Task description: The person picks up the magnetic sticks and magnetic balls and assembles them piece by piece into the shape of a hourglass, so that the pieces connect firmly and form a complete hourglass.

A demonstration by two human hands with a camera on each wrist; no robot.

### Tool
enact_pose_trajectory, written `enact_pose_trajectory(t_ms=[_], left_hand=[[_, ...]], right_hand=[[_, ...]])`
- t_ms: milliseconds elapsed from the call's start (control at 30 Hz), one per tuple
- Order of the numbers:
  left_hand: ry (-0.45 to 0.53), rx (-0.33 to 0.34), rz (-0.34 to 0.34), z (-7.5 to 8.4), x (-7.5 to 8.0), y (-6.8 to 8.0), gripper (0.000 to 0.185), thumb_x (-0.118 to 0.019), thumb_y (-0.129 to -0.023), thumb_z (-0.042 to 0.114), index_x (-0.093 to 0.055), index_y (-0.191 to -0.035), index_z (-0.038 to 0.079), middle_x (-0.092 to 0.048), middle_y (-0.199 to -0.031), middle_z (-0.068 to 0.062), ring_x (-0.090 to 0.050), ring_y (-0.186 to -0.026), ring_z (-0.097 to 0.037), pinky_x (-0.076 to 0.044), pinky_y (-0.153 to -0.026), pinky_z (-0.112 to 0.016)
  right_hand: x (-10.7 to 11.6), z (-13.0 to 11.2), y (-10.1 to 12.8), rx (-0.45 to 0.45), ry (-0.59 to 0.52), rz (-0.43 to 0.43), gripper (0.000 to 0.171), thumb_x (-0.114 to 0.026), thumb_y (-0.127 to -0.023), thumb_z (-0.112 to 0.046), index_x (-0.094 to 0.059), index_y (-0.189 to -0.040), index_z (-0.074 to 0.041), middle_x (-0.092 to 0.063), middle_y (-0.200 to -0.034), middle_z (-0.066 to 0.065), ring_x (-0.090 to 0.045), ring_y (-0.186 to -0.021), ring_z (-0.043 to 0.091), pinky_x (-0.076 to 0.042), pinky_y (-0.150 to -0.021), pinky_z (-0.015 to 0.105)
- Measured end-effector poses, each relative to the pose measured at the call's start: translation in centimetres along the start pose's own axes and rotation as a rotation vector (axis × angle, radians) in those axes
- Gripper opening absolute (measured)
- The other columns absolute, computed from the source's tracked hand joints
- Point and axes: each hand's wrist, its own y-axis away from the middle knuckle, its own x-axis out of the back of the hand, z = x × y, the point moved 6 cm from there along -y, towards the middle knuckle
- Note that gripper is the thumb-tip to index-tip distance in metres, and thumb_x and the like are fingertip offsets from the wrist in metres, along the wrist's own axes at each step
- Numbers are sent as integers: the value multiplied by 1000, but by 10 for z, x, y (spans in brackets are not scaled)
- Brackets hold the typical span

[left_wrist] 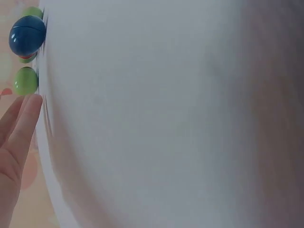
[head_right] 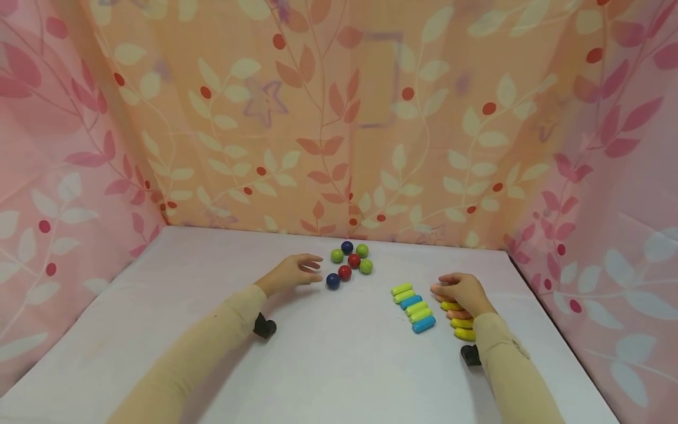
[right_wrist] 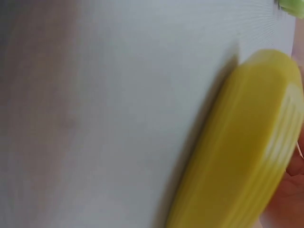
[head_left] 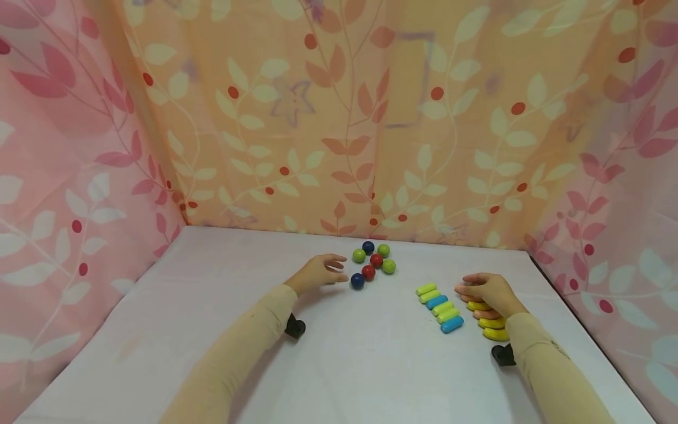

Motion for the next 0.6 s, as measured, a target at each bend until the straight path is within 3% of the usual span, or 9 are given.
enact_pose_trajectory(t_ms=[267, 600], left_hand=[[88, 57, -42, -1, -8, -4, 56, -78, -86, 24, -58, -137, 11, -62, -133, -11, -66, -109, -20, -58, -92, -32], [102, 115, -76, -4, -20, -7, 50, -78, -87, 31, -63, -132, 14, -63, -131, -6, -66, -104, -16, -55, -98, -34]], right_hand=[[-1, 0, -3, -35, -1, 15, 63, -70, -91, -43, -52, -140, -8, -72, -83, -5, -68, -69, 14, -61, -65, 37], [-3, -3, -6, -69, 32, 10, 58, -68, -92, -45, -55, -136, -10, -69, -78, -5, -65, -67, 12, -61, -62, 35]])
